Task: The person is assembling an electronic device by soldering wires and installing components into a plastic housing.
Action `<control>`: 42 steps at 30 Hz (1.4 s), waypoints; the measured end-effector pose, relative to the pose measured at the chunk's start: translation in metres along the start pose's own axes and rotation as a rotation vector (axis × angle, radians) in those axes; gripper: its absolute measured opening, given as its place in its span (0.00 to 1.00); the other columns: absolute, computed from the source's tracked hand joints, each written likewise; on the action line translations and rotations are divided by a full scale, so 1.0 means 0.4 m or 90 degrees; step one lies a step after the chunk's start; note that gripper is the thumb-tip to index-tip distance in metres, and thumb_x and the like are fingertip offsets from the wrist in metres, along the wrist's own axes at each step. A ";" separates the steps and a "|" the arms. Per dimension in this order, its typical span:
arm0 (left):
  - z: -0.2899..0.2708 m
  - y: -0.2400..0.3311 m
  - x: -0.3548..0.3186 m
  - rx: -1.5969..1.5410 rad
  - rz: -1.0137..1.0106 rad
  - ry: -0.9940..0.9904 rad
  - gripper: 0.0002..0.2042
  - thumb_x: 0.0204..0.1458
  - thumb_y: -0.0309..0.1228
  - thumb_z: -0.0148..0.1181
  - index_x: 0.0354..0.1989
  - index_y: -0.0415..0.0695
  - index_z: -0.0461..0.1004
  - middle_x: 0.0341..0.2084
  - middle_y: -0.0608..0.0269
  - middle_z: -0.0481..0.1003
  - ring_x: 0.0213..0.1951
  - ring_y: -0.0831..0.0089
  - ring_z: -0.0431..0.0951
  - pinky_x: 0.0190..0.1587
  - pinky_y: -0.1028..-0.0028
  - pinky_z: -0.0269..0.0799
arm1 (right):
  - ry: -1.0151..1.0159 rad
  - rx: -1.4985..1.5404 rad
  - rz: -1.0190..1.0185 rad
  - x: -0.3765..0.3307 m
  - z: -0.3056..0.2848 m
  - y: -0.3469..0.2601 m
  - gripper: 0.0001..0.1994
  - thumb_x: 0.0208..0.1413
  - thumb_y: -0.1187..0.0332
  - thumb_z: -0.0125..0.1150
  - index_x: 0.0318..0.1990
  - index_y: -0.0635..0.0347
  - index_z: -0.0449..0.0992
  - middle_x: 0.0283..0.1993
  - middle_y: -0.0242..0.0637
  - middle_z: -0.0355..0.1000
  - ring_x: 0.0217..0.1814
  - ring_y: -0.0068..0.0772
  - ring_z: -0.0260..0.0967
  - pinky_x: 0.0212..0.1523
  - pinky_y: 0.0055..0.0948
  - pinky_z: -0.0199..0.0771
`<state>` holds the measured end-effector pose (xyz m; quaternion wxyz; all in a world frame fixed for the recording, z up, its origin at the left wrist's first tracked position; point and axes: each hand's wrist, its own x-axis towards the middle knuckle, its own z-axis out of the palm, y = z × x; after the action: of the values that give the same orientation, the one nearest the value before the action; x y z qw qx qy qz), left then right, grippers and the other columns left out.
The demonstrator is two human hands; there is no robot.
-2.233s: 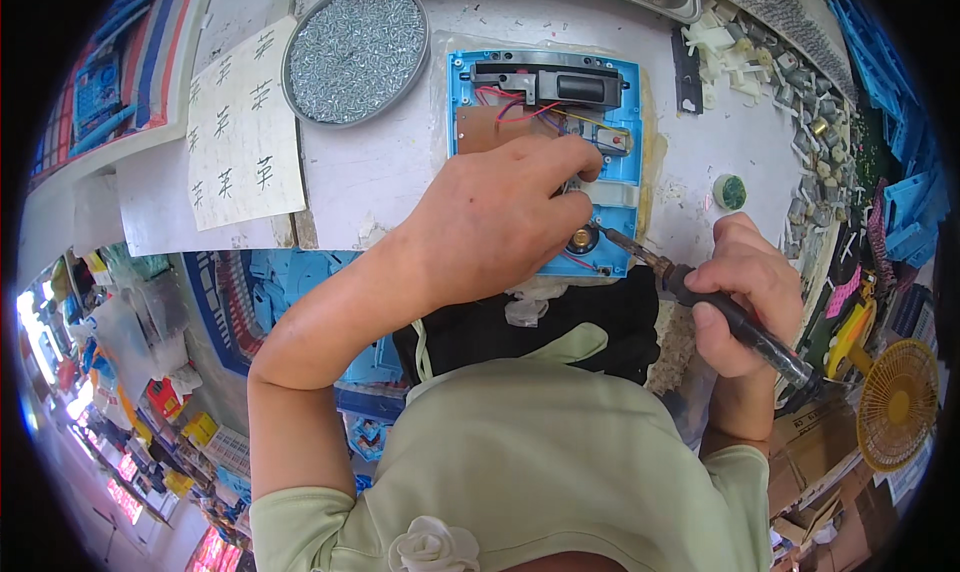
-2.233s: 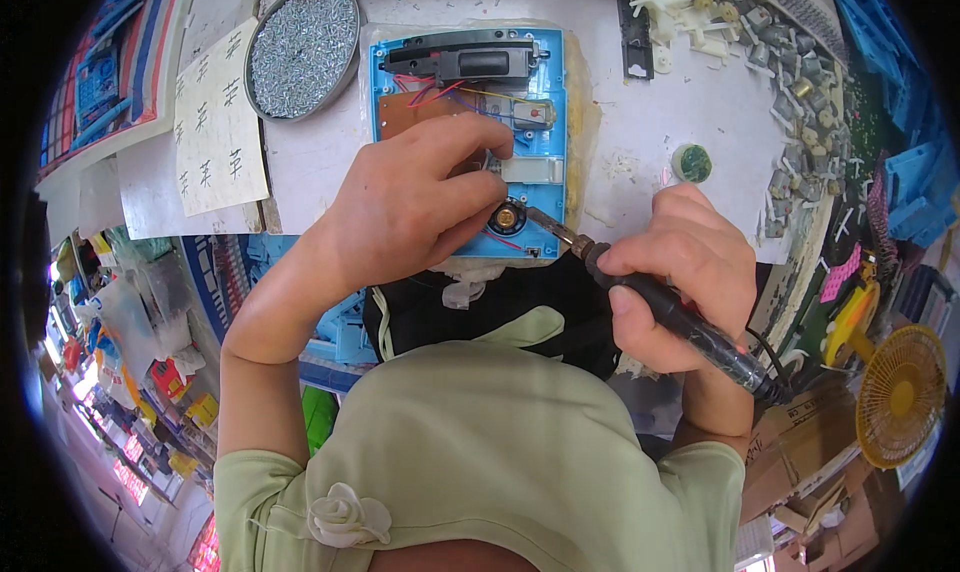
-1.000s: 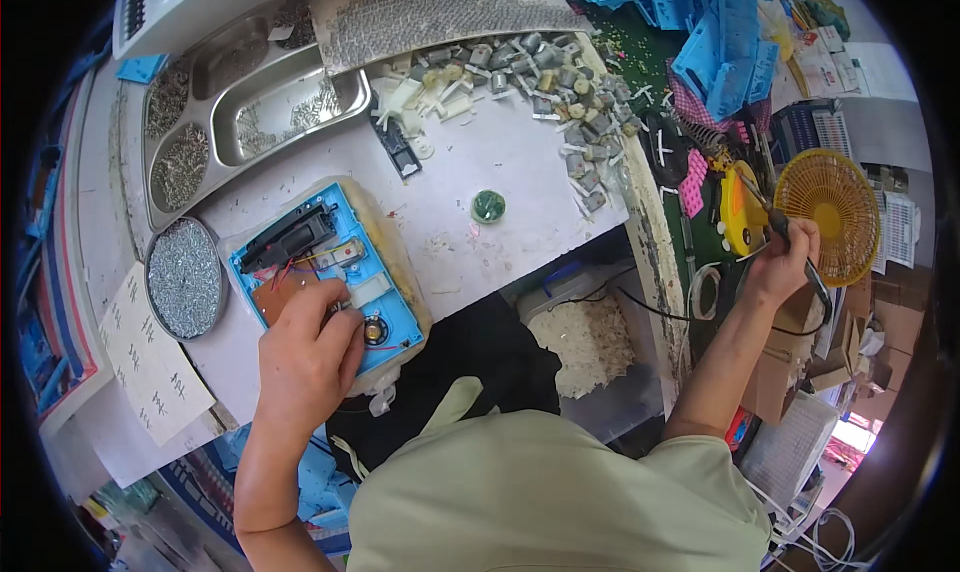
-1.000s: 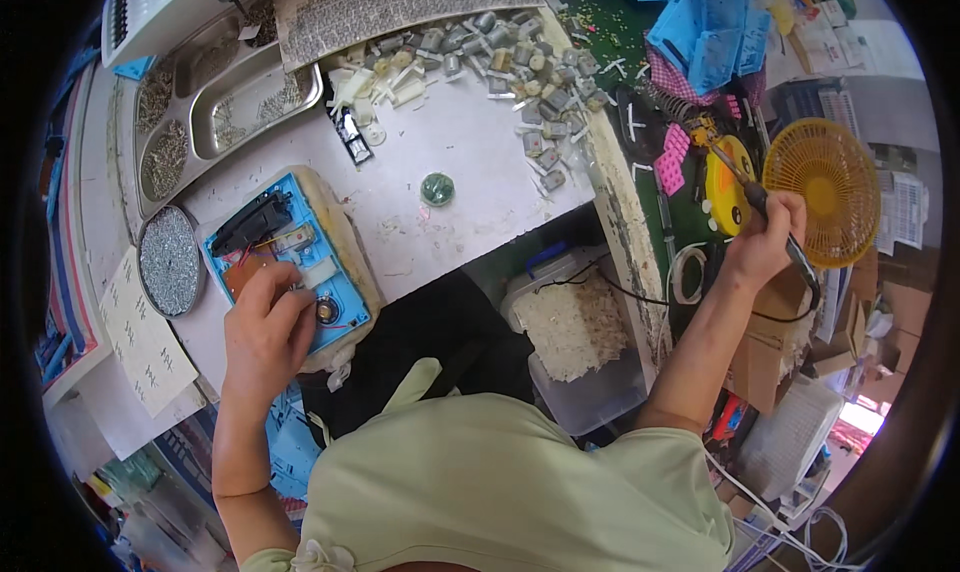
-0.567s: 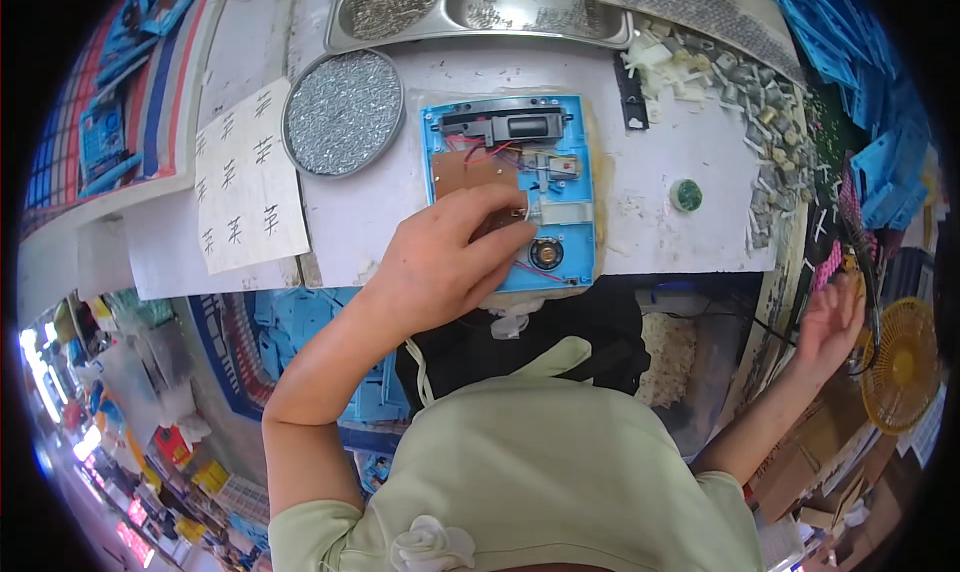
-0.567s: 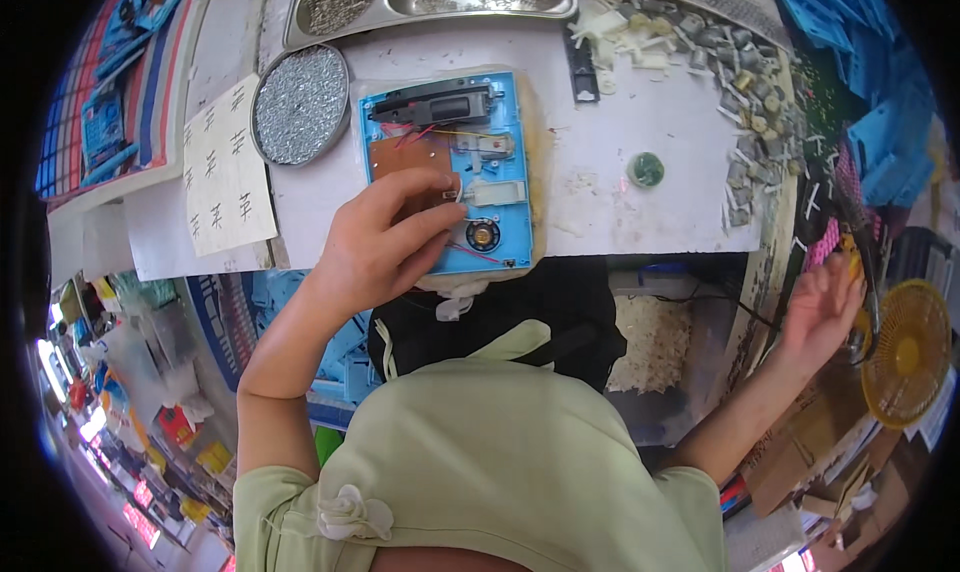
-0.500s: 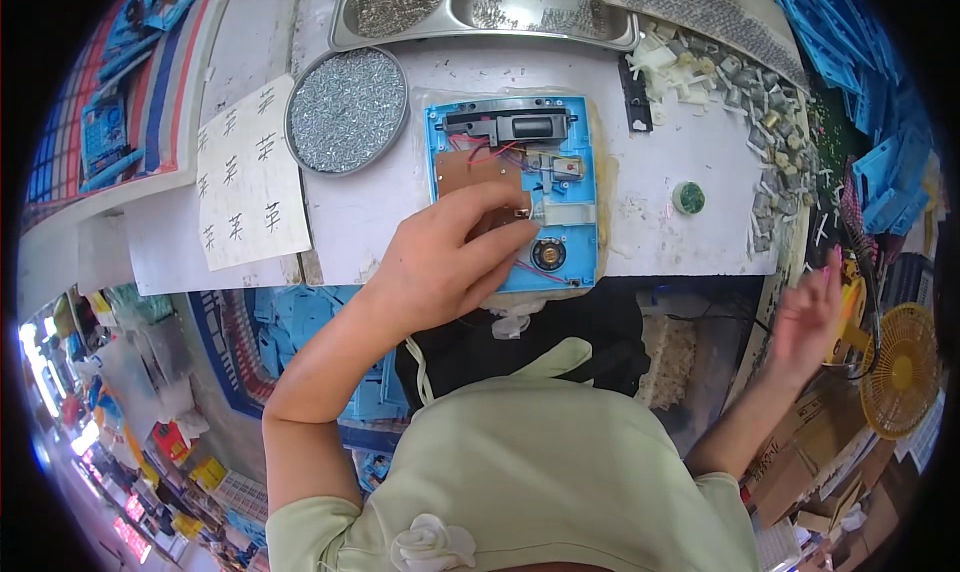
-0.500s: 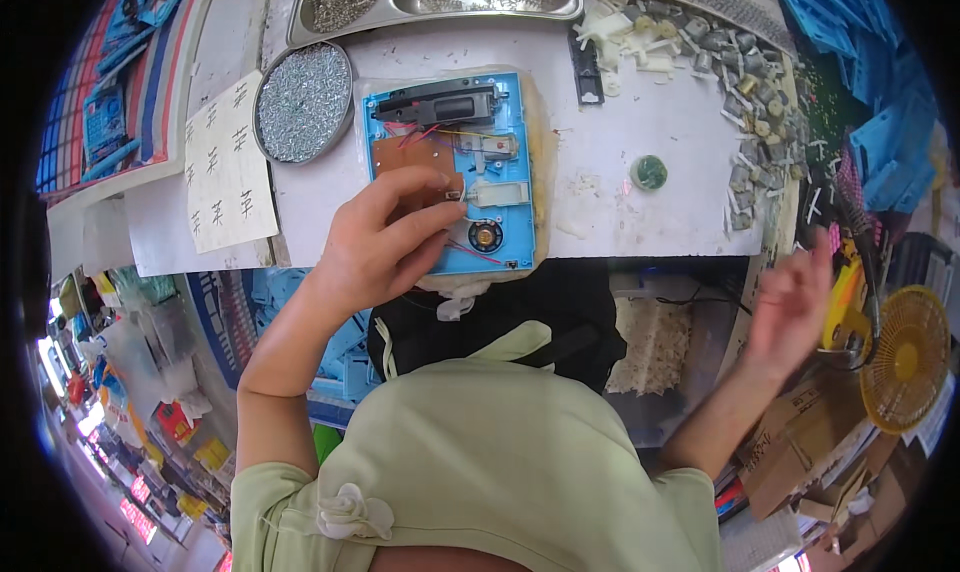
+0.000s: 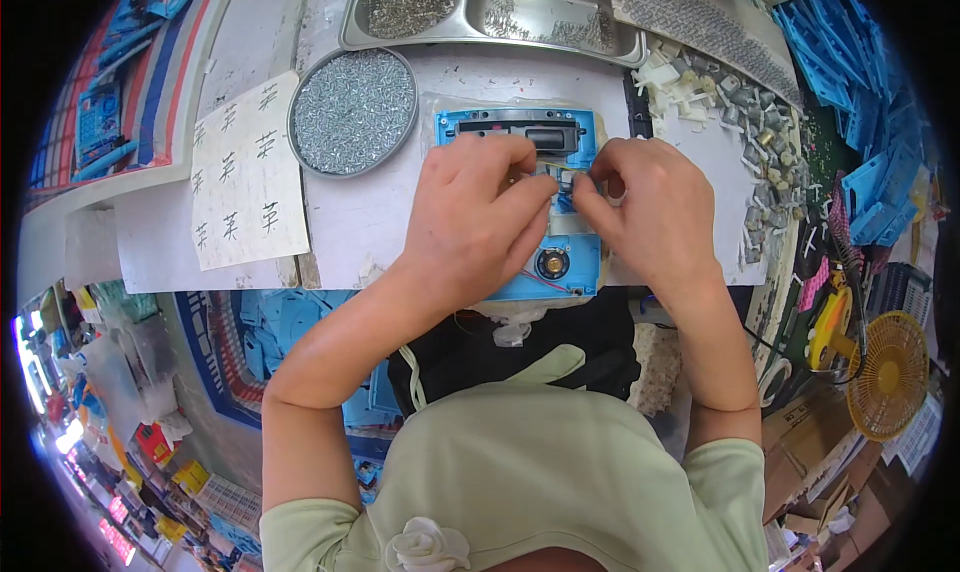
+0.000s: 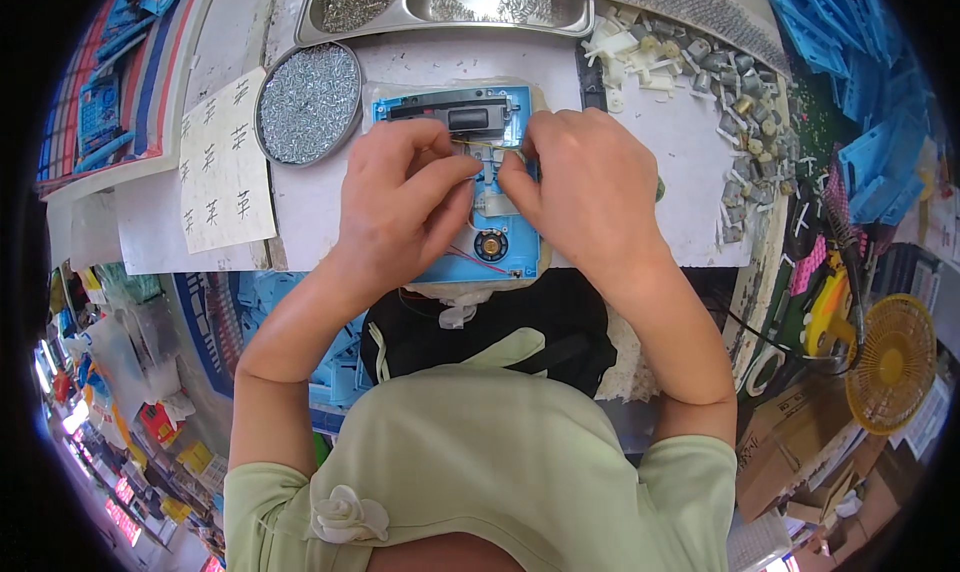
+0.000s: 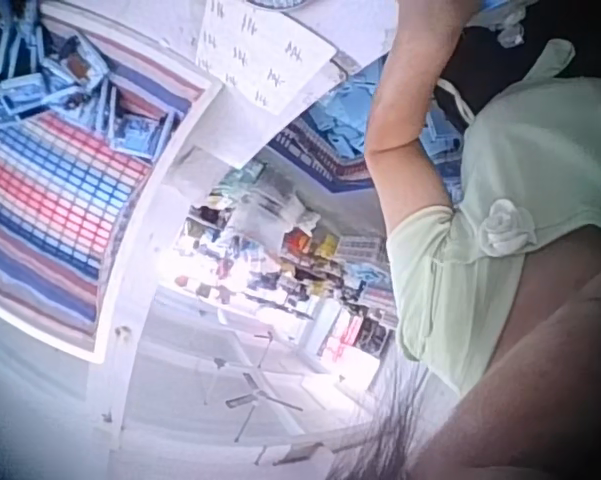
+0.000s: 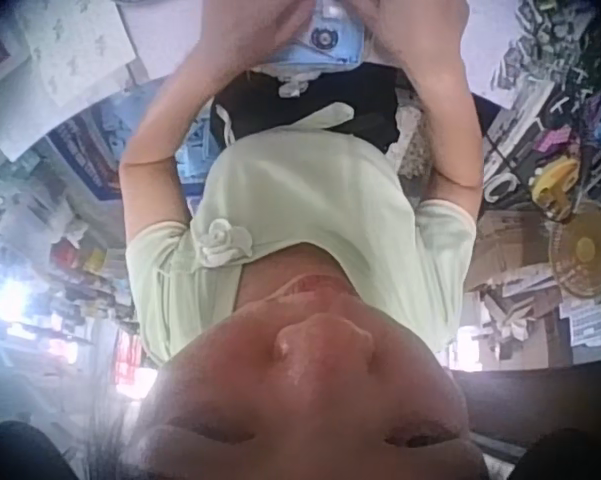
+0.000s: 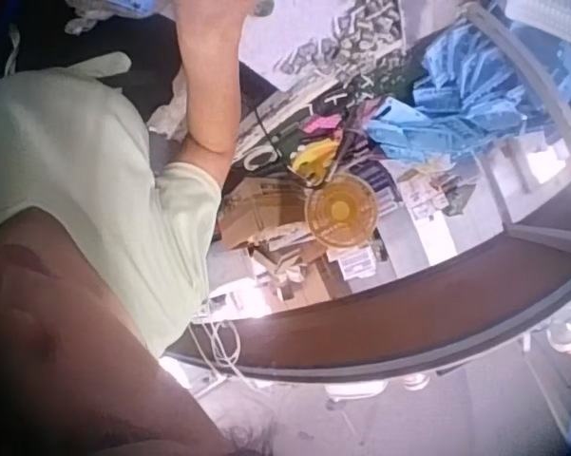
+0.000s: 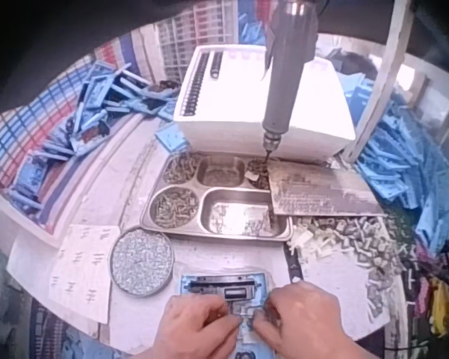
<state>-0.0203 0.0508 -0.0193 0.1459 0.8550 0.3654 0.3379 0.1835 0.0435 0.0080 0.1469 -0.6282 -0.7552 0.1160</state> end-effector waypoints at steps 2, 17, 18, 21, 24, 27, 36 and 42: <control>0.010 -0.003 0.011 -0.005 0.007 0.000 0.13 0.42 0.24 0.71 0.39 0.47 0.82 0.40 0.63 0.73 0.38 0.64 0.74 0.43 0.64 0.64 | -0.030 -0.041 0.001 0.009 -0.011 -0.008 0.12 0.50 0.60 0.67 0.26 0.59 0.78 0.27 0.38 0.76 0.35 0.44 0.77 0.34 0.42 0.77; 0.027 -0.003 0.007 0.070 0.043 -0.018 0.15 0.42 0.31 0.69 0.42 0.51 0.84 0.40 0.66 0.73 0.45 0.63 0.72 0.52 0.58 0.59 | -0.136 0.088 0.086 0.030 -0.021 0.023 0.12 0.49 0.62 0.65 0.26 0.63 0.80 0.27 0.47 0.78 0.32 0.52 0.79 0.35 0.48 0.79; 0.027 -0.003 0.007 0.071 0.046 -0.015 0.15 0.42 0.31 0.69 0.42 0.51 0.84 0.40 0.66 0.73 0.45 0.63 0.72 0.52 0.57 0.59 | -0.168 0.103 0.093 0.042 -0.030 0.024 0.12 0.49 0.62 0.65 0.26 0.63 0.81 0.27 0.47 0.78 0.33 0.53 0.79 0.35 0.48 0.79; 0.034 -0.003 0.005 0.077 0.052 -0.014 0.14 0.42 0.30 0.69 0.40 0.50 0.85 0.39 0.66 0.73 0.45 0.62 0.72 0.53 0.57 0.59 | -0.138 -0.049 -0.043 0.054 -0.024 0.013 0.12 0.48 0.62 0.66 0.25 0.63 0.81 0.27 0.48 0.78 0.33 0.54 0.79 0.36 0.47 0.79; 0.030 -0.002 0.001 0.087 0.043 -0.037 0.14 0.41 0.30 0.69 0.40 0.50 0.85 0.38 0.66 0.73 0.44 0.62 0.72 0.52 0.57 0.59 | -0.169 -0.161 -0.122 0.063 -0.022 -0.021 0.13 0.47 0.61 0.67 0.24 0.63 0.80 0.28 0.50 0.78 0.33 0.54 0.79 0.37 0.47 0.79; 0.026 0.000 0.014 0.078 0.039 -0.036 0.14 0.41 0.29 0.69 0.40 0.49 0.85 0.37 0.66 0.73 0.43 0.63 0.73 0.52 0.57 0.59 | -0.122 -0.131 -0.137 0.043 -0.009 -0.019 0.12 0.48 0.63 0.65 0.24 0.63 0.80 0.28 0.50 0.78 0.33 0.53 0.79 0.36 0.47 0.79; 0.024 0.013 0.016 0.078 0.025 -0.049 0.14 0.43 0.30 0.69 0.41 0.47 0.84 0.41 0.64 0.74 0.47 0.62 0.72 0.55 0.57 0.58 | -0.226 0.536 0.301 0.018 0.013 0.092 0.11 0.56 0.67 0.72 0.29 0.67 0.80 0.22 0.29 0.74 0.23 0.15 0.65 0.24 0.21 0.65; 0.024 0.024 0.033 0.058 0.017 -0.041 0.14 0.41 0.27 0.70 0.40 0.49 0.84 0.37 0.63 0.72 0.43 0.60 0.71 0.51 0.57 0.60 | -0.121 0.460 0.218 -0.015 0.037 0.084 0.12 0.55 0.65 0.73 0.29 0.66 0.80 0.23 0.29 0.74 0.25 0.15 0.66 0.25 0.23 0.67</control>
<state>-0.0020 0.0538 -0.0151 0.1137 0.8759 0.3644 0.2951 0.2100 0.0440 -0.0182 0.2663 -0.6390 -0.5608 0.4542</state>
